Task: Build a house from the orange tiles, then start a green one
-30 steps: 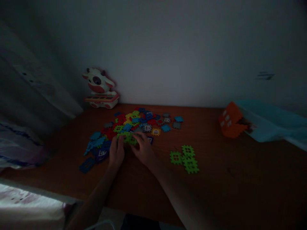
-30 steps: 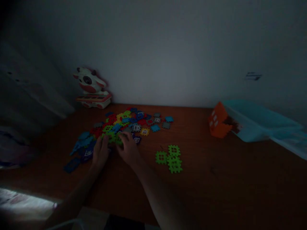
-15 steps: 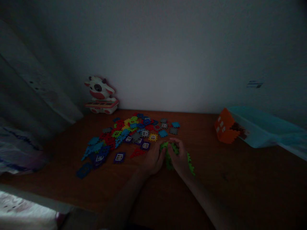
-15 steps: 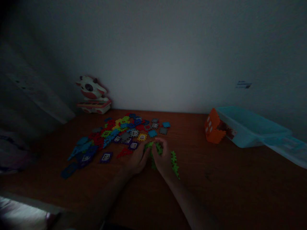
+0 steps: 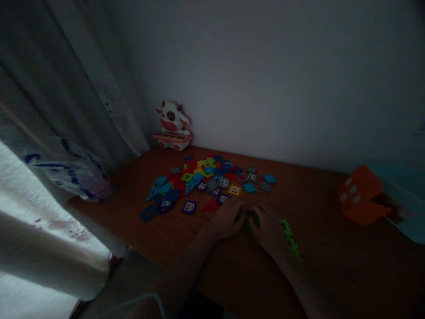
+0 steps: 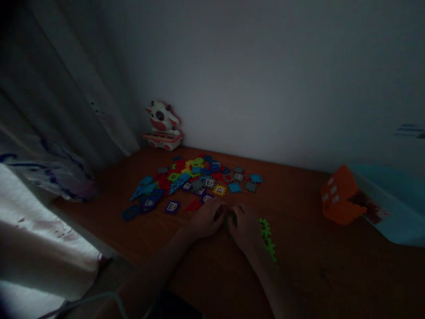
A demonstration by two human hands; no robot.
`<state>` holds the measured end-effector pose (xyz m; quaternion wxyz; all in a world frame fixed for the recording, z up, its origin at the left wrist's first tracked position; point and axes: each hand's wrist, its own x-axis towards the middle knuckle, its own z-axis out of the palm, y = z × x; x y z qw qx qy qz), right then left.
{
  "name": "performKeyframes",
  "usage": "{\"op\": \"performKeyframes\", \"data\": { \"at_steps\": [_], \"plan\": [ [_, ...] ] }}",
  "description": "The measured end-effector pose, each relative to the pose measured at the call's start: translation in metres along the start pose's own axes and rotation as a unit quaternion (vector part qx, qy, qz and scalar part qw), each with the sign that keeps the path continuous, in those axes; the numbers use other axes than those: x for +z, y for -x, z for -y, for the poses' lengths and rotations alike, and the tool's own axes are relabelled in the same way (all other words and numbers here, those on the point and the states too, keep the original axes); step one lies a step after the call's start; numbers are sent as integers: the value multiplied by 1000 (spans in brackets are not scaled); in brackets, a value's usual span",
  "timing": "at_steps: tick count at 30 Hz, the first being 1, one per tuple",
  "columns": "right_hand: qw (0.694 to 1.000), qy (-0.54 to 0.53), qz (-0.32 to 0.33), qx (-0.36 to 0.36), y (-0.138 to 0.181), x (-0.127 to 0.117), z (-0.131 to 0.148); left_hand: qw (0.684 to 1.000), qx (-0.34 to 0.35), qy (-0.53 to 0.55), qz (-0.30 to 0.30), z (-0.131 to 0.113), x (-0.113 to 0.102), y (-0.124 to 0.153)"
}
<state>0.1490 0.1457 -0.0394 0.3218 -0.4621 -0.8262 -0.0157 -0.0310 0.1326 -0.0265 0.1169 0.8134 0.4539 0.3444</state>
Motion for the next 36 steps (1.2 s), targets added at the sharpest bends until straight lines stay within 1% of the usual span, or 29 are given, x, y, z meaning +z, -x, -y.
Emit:
{"op": "performKeyframes", "data": {
  "at_steps": [4, 7, 9, 13, 16, 17, 19, 21, 23, 25, 26, 28, 29, 31, 33, 36],
  "plan": [
    [996, 77, -23, -40, -1, -4, -1, 1000, 15, -13, -12, 0, 1, 1],
    [990, 108, -47, -76, -2, -10, 0, 999, 17, -40, -16, 1, -2, 2],
    [988, 103, -57, -101, -3, -12, 1, 997, 29, -72, -11, -1, -6, 3],
    [983, 61, -77, -154, -6, -15, 6, 988, 58, -141, -2, -8, -19, 9],
    [975, 31, -97, -195, -7, -18, 12, 984, 53, -169, -13, -5, -35, 21],
    [973, 21, -103, -203, -7, -19, 15, 983, 42, -175, -22, -1, -42, 26],
    [971, -3, -107, -215, -6, -20, 20, 982, -4, -185, -41, 13, -61, 36],
    [969, -34, -108, -221, -5, -21, 26, 967, -75, -232, -76, 33, -84, 47],
    [968, -62, -103, -222, -3, -19, 31, 925, -178, -315, -119, 56, -106, 59],
    [968, -86, -90, -219, -1, -15, 34, 883, -255, -361, -157, 76, -121, 71],
    [968, -98, -77, -217, 0, -13, 35, 868, -286, -369, -170, 85, -125, 77],
    [969, -124, -48, -210, 1, -9, 35, 854, -332, -366, -161, 96, -127, 88],
    [968, -136, -35, -206, 2, -8, 34, 852, -349, -361, -150, 99, -126, 91],
    [968, -152, -19, -197, 3, -6, 32, 854, -360, -352, -128, 100, -121, 95],
    [968, -160, -11, -190, 3, -6, 30, 864, -350, -344, -110, 96, -117, 94],
    [968, -171, -5, -182, 2, -7, 30, 887, -321, -322, -85, 91, -117, 91]
  ]
}}
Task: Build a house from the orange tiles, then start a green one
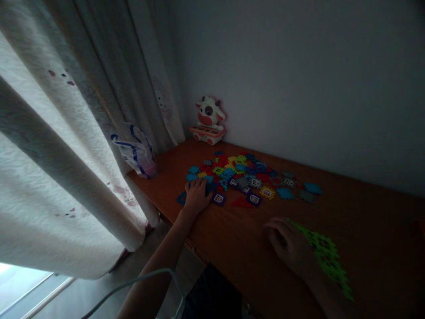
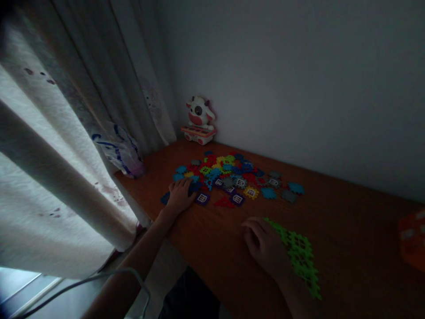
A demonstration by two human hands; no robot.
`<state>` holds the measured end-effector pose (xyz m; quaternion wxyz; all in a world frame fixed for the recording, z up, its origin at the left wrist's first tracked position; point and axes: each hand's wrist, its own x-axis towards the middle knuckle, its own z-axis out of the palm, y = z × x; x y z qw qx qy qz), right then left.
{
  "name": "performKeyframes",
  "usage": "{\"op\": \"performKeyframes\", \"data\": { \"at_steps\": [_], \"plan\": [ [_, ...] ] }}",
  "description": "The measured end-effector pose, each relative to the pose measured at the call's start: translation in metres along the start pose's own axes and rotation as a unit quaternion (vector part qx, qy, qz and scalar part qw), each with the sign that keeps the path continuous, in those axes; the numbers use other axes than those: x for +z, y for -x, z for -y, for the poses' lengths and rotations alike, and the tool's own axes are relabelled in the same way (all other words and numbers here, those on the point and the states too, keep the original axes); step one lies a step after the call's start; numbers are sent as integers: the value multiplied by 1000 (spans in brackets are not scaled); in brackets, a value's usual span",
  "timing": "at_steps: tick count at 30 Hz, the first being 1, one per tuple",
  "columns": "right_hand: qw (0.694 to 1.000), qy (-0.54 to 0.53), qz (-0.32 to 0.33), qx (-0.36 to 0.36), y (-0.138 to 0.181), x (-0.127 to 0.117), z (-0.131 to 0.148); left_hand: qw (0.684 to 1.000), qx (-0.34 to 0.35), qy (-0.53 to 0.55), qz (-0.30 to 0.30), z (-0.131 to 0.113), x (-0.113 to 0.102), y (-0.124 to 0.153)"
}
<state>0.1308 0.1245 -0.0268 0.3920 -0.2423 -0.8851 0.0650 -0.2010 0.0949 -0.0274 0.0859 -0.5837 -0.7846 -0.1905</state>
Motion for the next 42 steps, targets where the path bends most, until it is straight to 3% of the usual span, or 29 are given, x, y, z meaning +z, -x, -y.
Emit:
{"op": "performKeyframes", "data": {
  "at_steps": [7, 16, 22, 33, 40, 42],
  "plan": [
    [1000, 0, 9, 7, 2, 1, -3, 996, 75, 38, 9, 8, 2, -2],
    [1000, -5, 15, 5, 1, 1, -1, 995, 82, 47, 11, 5, 1, -3],
    [1000, -4, 16, 9, 1, 2, -1, 998, 60, 9, -9, -3, -1, -4],
    [999, -8, 27, 14, 0, 0, 0, 993, -94, -60, -43, -4, 1, -14],
    [1000, -16, 24, 13, -2, -1, 2, 995, -81, -42, -50, -5, -2, -8],
    [1000, -17, 22, 11, -2, -1, 2, 997, -46, -11, -65, -6, -4, -7]
  ]
}}
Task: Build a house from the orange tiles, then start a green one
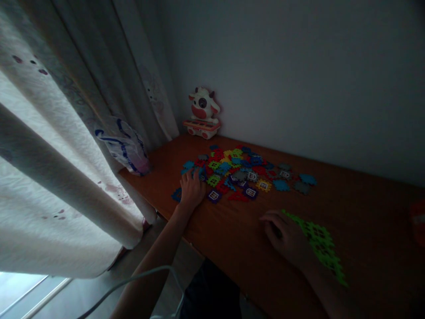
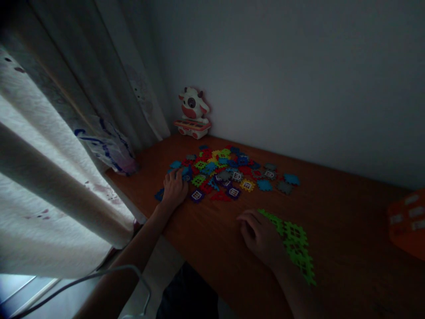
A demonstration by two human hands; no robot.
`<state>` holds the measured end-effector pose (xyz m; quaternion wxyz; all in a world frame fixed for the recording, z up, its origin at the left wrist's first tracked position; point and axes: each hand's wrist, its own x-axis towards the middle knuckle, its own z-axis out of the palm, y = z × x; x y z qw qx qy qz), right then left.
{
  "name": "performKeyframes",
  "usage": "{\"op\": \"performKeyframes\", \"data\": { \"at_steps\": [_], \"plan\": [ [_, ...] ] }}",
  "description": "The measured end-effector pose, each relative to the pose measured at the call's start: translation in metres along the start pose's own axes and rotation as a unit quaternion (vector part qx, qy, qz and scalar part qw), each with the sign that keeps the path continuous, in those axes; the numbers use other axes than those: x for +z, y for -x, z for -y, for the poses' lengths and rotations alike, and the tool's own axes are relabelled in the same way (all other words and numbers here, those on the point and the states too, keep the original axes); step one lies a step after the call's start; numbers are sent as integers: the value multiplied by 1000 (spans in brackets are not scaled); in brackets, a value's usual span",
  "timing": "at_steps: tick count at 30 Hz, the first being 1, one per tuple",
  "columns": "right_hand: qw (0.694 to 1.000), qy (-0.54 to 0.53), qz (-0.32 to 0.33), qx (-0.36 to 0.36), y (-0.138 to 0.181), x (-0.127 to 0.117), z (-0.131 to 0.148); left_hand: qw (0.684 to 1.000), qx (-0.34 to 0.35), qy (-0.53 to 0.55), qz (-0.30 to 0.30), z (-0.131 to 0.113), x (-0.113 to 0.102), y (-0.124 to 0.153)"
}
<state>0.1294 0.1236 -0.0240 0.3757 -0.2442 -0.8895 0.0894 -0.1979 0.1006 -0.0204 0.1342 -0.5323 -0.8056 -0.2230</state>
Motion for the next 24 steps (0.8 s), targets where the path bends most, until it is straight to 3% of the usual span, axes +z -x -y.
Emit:
{"op": "performKeyframes", "data": {
  "at_steps": [4, 6, 16, 24],
  "plan": [
    [1000, 1, 2, 3, -1, 0, 1, 985, 155, 64, 35, -3, 0, 4],
    [1000, -2, 1, 8, -1, -1, 2, 977, 193, 63, 69, -5, 1, 5],
    [998, 59, 8, 0, 3, 0, -9, 978, 183, 72, 65, 0, 8, 8],
    [996, 73, -22, 52, 5, -4, -17, 971, 185, 146, 27, 4, 8, 7]
  ]
}}
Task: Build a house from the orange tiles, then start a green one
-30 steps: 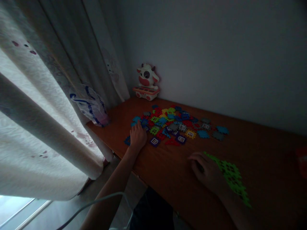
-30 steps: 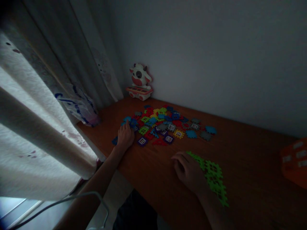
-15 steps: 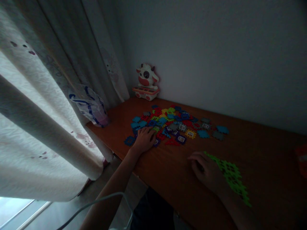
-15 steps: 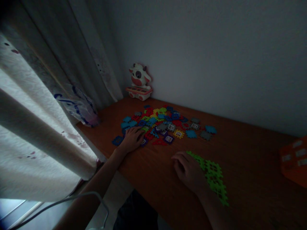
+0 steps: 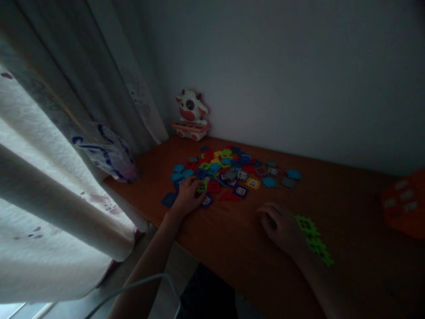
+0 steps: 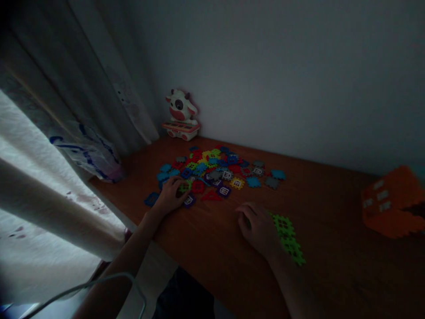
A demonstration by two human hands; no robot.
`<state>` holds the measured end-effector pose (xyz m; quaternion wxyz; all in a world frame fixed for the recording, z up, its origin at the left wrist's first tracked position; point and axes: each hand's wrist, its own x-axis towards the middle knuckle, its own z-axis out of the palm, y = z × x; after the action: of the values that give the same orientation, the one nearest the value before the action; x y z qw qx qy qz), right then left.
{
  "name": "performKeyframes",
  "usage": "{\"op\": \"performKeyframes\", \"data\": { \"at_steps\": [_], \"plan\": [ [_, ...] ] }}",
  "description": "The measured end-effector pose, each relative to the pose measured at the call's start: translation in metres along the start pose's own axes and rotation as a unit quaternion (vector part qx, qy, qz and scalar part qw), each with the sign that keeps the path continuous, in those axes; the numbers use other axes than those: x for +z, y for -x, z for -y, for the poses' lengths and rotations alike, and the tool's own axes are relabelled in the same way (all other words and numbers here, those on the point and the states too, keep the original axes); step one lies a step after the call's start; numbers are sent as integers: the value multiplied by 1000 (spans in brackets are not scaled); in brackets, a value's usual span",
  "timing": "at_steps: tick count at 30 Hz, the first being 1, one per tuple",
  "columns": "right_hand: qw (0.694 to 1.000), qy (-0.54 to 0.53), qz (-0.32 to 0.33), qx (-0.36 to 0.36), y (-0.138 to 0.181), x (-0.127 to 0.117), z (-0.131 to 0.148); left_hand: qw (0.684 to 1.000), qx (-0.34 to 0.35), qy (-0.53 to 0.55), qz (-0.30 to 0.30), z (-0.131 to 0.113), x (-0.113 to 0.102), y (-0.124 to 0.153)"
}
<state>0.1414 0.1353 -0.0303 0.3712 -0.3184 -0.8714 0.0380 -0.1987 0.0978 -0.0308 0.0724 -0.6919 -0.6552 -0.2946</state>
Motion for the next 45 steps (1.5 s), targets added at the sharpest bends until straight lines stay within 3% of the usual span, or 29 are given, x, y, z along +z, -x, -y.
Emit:
{"op": "performKeyframes", "data": {
  "at_steps": [4, 10, 14, 17, 19, 22, 26, 31, 35, 40, 45],
  "plan": [
    [1000, -2, 9, -15, -1, -1, 7, 998, 54, 39, -21, 1, -2, 0],
    [1000, -4, 12, -15, -2, 0, 12, 994, 106, 5, 8, -14, -7, 1],
    [999, 2, -23, 31, -2, 1, 13, 974, 222, 37, 2, -58, -1, -6],
    [998, 12, -51, 44, 0, 1, 9, 928, 360, 91, 31, -101, 13, -20],
    [997, 30, -62, 36, 2, 2, 5, 906, 400, 124, 63, -124, 27, -30],
    [995, 61, -63, 48, 3, 1, -1, 918, 346, 186, 59, -143, 46, -38],
    [993, 60, -74, 72, 0, -1, 0, 933, 253, 253, 47, -142, 53, -34],
    [994, 64, -66, 65, -1, 1, 5, 932, 188, 284, 124, -126, 43, -26],
    [989, 118, -50, 69, -1, 4, 3, 937, 183, 251, 158, -124, 45, -28],
    [982, 164, -46, 80, -1, 3, -3, 961, 169, 209, 63, -125, 50, -34],
    [987, 127, -47, 88, 0, 5, -4, 992, 44, 104, -63, -98, 47, -45]
  ]
}}
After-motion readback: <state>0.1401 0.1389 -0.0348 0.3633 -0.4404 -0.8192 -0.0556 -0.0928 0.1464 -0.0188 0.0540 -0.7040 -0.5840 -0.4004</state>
